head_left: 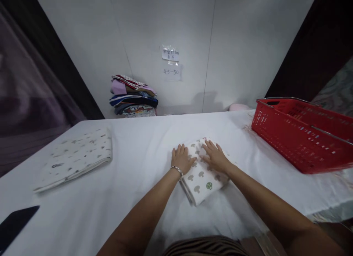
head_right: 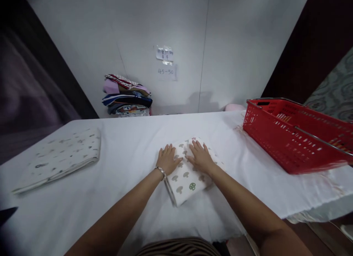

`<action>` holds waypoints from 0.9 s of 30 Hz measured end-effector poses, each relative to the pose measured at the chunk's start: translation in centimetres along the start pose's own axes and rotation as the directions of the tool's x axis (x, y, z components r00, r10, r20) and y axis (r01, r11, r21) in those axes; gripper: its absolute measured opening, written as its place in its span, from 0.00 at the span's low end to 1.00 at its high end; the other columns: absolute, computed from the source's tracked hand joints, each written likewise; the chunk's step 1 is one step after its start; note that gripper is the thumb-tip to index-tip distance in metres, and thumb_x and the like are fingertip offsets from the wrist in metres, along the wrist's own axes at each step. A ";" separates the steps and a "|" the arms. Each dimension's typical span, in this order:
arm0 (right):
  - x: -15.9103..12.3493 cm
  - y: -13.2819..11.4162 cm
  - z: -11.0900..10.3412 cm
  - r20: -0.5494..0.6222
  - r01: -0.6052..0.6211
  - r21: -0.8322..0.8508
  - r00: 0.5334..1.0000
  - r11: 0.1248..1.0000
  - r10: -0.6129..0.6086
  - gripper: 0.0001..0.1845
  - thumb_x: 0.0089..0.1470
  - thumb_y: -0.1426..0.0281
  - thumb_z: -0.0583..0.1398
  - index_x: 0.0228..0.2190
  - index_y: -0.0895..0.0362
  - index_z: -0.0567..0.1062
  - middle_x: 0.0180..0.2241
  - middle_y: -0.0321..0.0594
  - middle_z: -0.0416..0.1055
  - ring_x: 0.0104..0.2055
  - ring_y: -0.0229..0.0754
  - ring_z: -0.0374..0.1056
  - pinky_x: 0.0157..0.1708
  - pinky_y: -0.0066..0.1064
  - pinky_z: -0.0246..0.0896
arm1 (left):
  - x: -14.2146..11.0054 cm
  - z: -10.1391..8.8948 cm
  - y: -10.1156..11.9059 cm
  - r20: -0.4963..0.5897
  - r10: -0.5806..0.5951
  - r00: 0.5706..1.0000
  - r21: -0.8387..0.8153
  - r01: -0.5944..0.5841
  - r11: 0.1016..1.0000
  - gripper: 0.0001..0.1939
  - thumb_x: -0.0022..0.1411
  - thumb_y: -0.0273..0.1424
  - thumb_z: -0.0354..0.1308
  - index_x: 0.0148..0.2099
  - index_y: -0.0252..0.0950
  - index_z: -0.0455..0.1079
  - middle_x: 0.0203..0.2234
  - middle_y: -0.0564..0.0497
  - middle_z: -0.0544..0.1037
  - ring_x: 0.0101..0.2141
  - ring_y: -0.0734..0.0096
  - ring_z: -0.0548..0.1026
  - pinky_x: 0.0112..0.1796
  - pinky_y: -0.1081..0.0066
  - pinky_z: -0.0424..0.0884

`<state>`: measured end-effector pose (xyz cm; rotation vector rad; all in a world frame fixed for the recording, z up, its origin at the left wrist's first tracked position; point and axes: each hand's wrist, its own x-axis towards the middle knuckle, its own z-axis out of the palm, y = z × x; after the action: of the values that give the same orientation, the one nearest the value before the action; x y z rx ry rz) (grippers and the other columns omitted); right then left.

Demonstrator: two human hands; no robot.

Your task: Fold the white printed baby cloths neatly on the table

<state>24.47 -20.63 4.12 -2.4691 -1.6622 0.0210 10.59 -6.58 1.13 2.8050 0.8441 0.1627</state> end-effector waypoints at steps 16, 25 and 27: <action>6.8 3.4 3.8 0.110 -0.106 0.039 0.989 0.994 0.101 0.37 0.59 0.50 0.39 0.62 0.60 0.47 0.65 0.47 0.38 0.66 0.48 0.31 0.60 0.49 0.32 | -0.6 1.9 -1.0 -0.042 -0.010 0.999 -0.024 0.009 1.000 0.38 0.61 0.52 0.36 0.65 0.34 0.47 0.64 0.46 0.47 0.64 0.59 0.41 0.61 0.56 0.36; 7.1 5.4 2.6 0.131 -0.280 0.443 0.960 0.852 0.247 0.36 0.57 0.52 0.48 0.61 0.56 0.52 0.64 0.42 0.42 0.66 0.45 0.38 0.62 0.37 0.34 | -0.6 1.9 -1.1 -0.024 -0.018 1.000 -0.019 0.018 1.000 0.39 0.61 0.53 0.34 0.66 0.34 0.46 0.65 0.47 0.44 0.64 0.60 0.39 0.61 0.55 0.37; 6.3 6.6 1.7 0.160 -0.366 0.460 0.930 0.809 0.329 0.39 0.55 0.52 0.51 0.61 0.59 0.52 0.63 0.48 0.48 0.64 0.49 0.45 0.61 0.38 0.41 | -0.6 1.9 -1.1 -0.024 -0.018 1.000 -0.023 0.017 1.000 0.39 0.61 0.53 0.34 0.66 0.34 0.45 0.65 0.47 0.44 0.64 0.60 0.39 0.61 0.55 0.36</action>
<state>32.73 -17.03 2.02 -2.3443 -1.0250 0.5154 9.83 -6.39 -1.02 2.7790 0.8668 0.2027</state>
